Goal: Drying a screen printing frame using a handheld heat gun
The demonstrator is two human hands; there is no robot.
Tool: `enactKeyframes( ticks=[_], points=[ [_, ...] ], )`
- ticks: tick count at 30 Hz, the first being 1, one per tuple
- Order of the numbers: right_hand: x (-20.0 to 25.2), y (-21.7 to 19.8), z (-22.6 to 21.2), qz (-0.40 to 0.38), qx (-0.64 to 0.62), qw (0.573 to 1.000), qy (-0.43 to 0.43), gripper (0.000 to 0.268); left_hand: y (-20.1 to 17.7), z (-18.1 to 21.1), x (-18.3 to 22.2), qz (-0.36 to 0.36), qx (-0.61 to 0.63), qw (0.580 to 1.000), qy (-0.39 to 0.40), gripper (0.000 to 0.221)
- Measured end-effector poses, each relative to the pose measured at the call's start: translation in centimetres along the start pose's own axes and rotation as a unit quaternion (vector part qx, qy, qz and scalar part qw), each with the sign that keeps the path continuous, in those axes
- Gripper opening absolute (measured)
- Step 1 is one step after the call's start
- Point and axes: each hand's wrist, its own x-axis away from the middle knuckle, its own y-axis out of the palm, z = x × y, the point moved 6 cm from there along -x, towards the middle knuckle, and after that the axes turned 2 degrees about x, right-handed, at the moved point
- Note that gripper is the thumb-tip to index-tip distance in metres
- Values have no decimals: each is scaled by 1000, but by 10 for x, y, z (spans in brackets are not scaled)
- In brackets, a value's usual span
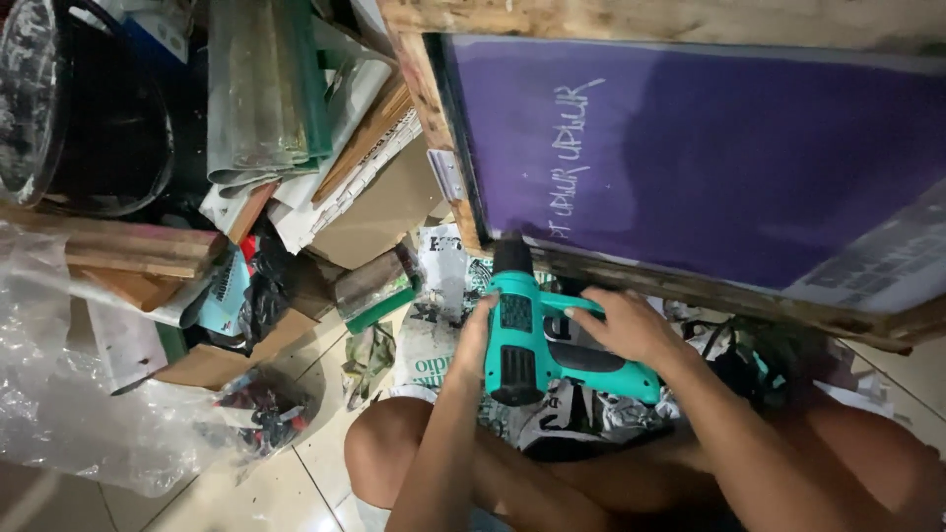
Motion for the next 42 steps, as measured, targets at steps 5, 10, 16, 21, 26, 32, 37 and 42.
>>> enactKeyframes(
  ticks=[5, 10, 16, 21, 26, 32, 37, 42],
  points=[
    [14, 5, -4, 13, 51, 998, -25, 51, 7, 4, 7, -9, -25, 999, 38, 66],
    [12, 8, 2, 39, 72, 995, -58, 56, 26, 19, 41, 0, -50, 997, 65, 76],
    [10, 17, 1, -26, 46, 998, -33, 59, 27, 20, 69, 60, -47, 997, -7, 89],
    [6, 13, -5, 59, 126, 986, -89, 55, 42, 61, 104, 0, -142, 984, 106, 91],
    [19, 11, -21, 6, 99, 993, -67, 58, 1, 27, 53, 16, -140, 987, 76, 85],
    [-17, 19, -9, -21, 65, 996, -65, 63, 2, 45, 66, -16, -149, 985, 87, 95],
    [-21, 25, -9, -24, 61, 997, -49, 69, 6, 56, 80, -19, -160, 979, 126, 96],
    [-9, 31, 20, 19, 139, 990, -15, 66, 12, 45, 80, -16, -155, 987, 48, 106]
  ],
)
